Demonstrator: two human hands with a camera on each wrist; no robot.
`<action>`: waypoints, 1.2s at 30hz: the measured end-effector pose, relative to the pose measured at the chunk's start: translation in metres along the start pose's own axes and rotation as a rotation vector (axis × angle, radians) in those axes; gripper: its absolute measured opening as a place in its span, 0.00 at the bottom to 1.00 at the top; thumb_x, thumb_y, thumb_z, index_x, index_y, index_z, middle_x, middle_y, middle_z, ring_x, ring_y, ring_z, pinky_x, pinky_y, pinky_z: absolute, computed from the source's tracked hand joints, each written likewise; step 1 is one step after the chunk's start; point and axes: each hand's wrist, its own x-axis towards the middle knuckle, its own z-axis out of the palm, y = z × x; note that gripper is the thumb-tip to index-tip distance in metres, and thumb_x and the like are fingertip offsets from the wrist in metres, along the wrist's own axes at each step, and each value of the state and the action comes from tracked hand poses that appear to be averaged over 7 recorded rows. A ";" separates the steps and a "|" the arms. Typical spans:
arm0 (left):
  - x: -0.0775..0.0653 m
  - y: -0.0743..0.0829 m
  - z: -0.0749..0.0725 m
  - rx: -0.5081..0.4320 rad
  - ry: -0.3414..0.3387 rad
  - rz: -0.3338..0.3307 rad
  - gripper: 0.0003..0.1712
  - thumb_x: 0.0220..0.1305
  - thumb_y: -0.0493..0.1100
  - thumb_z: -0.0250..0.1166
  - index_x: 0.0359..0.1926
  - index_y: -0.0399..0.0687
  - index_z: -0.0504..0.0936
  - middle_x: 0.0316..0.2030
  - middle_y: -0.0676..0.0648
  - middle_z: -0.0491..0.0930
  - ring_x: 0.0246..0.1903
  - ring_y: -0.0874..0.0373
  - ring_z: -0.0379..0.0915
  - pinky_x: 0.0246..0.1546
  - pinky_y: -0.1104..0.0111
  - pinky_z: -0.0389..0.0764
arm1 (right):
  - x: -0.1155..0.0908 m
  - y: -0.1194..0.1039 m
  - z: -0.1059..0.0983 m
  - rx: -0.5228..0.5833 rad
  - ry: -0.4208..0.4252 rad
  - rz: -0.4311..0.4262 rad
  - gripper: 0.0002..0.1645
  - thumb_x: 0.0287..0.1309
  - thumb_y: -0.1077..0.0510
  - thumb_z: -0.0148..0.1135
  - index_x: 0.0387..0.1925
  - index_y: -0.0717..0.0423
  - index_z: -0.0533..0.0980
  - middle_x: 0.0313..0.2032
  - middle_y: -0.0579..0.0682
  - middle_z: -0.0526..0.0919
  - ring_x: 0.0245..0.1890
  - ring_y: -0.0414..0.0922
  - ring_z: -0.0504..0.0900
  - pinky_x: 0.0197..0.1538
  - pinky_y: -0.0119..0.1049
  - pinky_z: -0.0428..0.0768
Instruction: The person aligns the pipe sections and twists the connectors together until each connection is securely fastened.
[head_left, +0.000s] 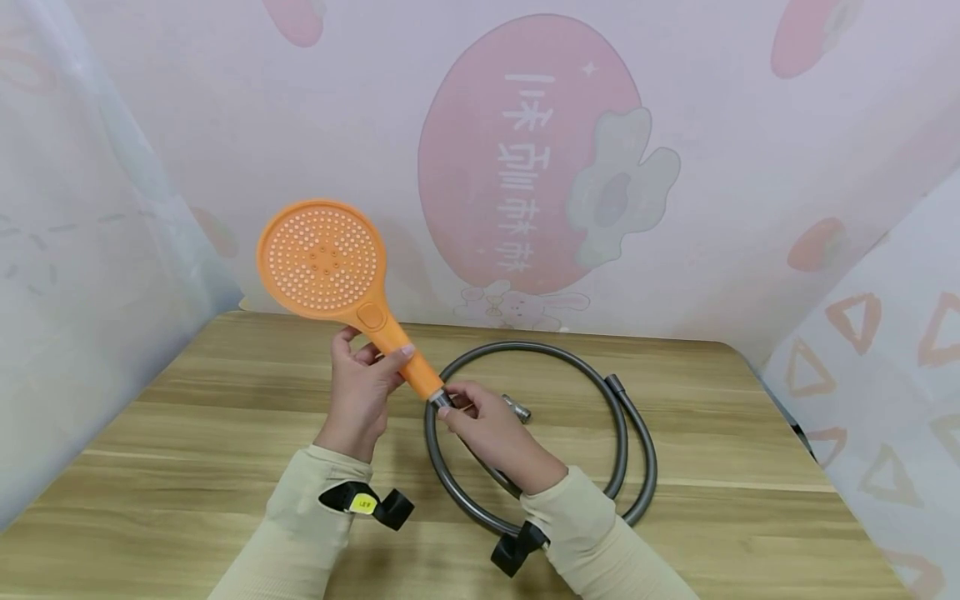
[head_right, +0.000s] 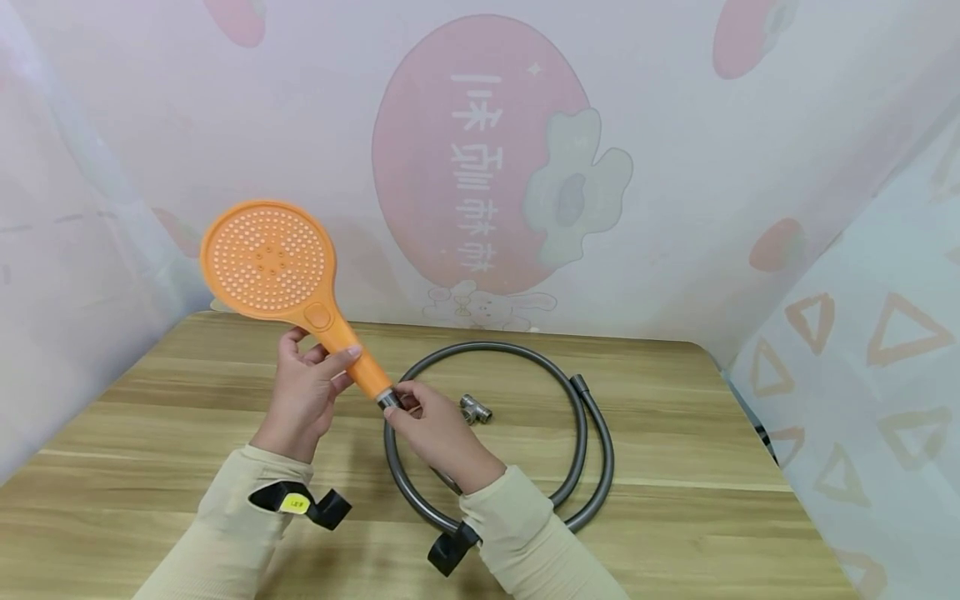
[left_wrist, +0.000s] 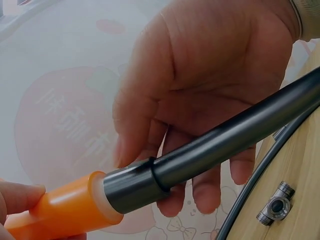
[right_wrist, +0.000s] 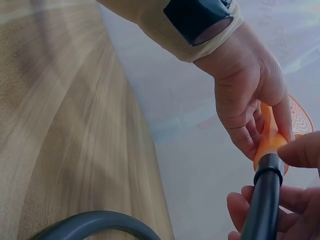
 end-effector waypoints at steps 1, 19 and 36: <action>0.000 0.000 0.000 0.000 0.000 -0.003 0.43 0.62 0.26 0.60 0.68 0.49 0.44 0.55 0.38 0.69 0.44 0.56 0.74 0.38 0.72 0.81 | 0.000 0.000 0.000 -0.002 0.007 -0.004 0.23 0.64 0.54 0.59 0.59 0.58 0.72 0.42 0.50 0.79 0.37 0.43 0.77 0.36 0.35 0.76; -0.001 -0.001 -0.001 -0.004 0.008 -0.027 0.43 0.62 0.26 0.60 0.68 0.49 0.44 0.55 0.38 0.68 0.46 0.54 0.72 0.39 0.71 0.81 | -0.004 0.005 0.007 -0.126 0.112 -0.127 0.22 0.57 0.59 0.67 0.54 0.57 0.76 0.37 0.45 0.80 0.35 0.41 0.77 0.35 0.33 0.78; 0.000 0.002 0.000 -0.007 0.005 -0.023 0.43 0.62 0.27 0.60 0.68 0.49 0.44 0.56 0.37 0.68 0.48 0.52 0.72 0.40 0.70 0.81 | -0.005 -0.004 0.005 -0.168 0.116 -0.109 0.22 0.56 0.59 0.68 0.53 0.56 0.75 0.35 0.44 0.79 0.34 0.41 0.76 0.35 0.32 0.76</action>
